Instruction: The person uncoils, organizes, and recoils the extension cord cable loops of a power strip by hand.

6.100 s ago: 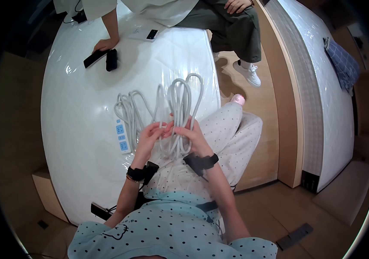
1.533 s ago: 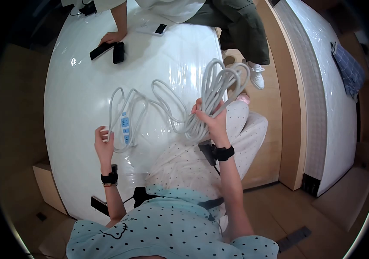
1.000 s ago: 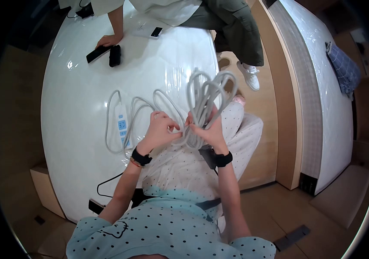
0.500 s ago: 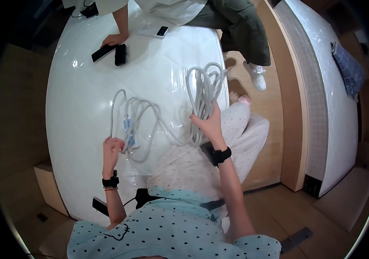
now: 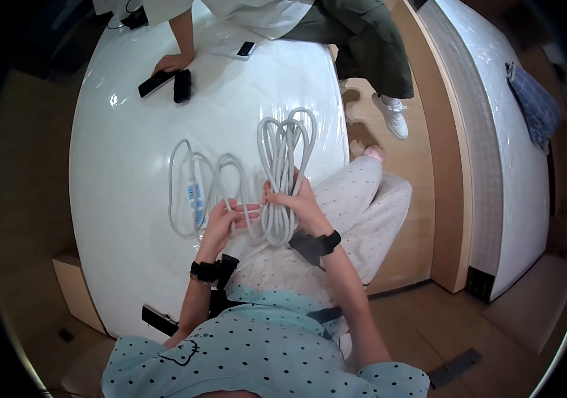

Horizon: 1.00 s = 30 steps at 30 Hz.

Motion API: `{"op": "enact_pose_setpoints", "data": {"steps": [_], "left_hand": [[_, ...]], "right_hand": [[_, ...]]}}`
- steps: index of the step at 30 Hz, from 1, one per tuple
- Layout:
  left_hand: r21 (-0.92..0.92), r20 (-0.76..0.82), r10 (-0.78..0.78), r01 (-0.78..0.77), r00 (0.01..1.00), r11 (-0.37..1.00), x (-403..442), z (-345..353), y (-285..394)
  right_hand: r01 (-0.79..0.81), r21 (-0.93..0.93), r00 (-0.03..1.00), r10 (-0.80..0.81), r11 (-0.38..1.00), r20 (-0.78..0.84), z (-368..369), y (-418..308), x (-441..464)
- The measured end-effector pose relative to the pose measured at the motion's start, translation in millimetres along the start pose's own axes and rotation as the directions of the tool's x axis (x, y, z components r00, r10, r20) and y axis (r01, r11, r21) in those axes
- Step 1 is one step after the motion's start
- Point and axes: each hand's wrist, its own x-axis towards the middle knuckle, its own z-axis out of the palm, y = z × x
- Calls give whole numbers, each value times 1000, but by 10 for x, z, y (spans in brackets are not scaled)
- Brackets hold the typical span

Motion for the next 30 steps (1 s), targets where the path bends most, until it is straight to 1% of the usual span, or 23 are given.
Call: {"op": "enact_pose_setpoints", "data": {"steps": [1,2,4,5,7,8,10,11,13,15,16,19,20,22,23,24,25,26,29,30], "left_hand": [[-84,-2,21,-21,1000,996,-49,55,61],[-71,23,125,-123,992,990,-63,61,47],[-54,66,337,-334,939,941,-86,55,39],[-46,100,320,-317,942,947,-103,39,73],[-30,167,278,-277,946,960,-166,22,187],[95,204,229,-252,952,963,-173,41,200],[340,257,118,-204,959,918,-179,111,215],[402,253,141,-236,957,885,-193,136,233],[520,244,191,-294,951,802,-222,168,266],[513,264,347,-436,900,740,-180,156,209],[509,274,420,-501,865,700,-155,142,176],[344,83,458,-457,885,820,-130,119,122],[308,29,418,-406,908,861,-142,108,136],[225,-77,326,-302,942,926,-193,85,204],[293,-50,417,-386,907,875,-220,116,245],[357,-14,502,-465,865,810,-244,187,284],[415,29,580,-538,814,734,-249,241,303],[388,112,611,-600,784,699,-257,256,297],[663,311,697,-672,647,328,-249,254,258],[674,352,679,-678,644,294,-264,264,255]], "right_hand": [[-21,35,1000,21,999,-4,-14,-5,-13],[-44,70,999,45,997,-4,-21,-6,-29],[24,-31,996,-27,999,-90,-17,0,-33],[56,-82,990,-66,995,-127,-11,5,-23],[40,-30,998,-42,999,-52,13,20,-2],[31,-4,999,-31,1000,-15,27,29,3],[-76,143,997,72,987,35,67,69,-4],[-131,213,991,119,968,67,83,82,-12],[-175,319,984,156,932,83,88,68,-27],[-243,448,970,217,860,109,-17,161,-35],[-217,475,975,213,853,64,-34,215,-20],[-211,616,966,258,759,13,-99,230,-64],[-168,615,976,218,770,-5,-97,214,-78],[-117,463,993,105,878,51,-122,149,-59],[-80,383,995,50,920,87,-146,127,-45],[-65,233,998,62,970,21,-121,102,-29],[-38,224,999,36,974,15,-77,75,-34],[-11,215,1000,9,976,9,-19,37,-50],[33,194,999,-29,980,-24,167,-23,-38],[41,188,999,-34,981,-41,186,-15,-42]]}}
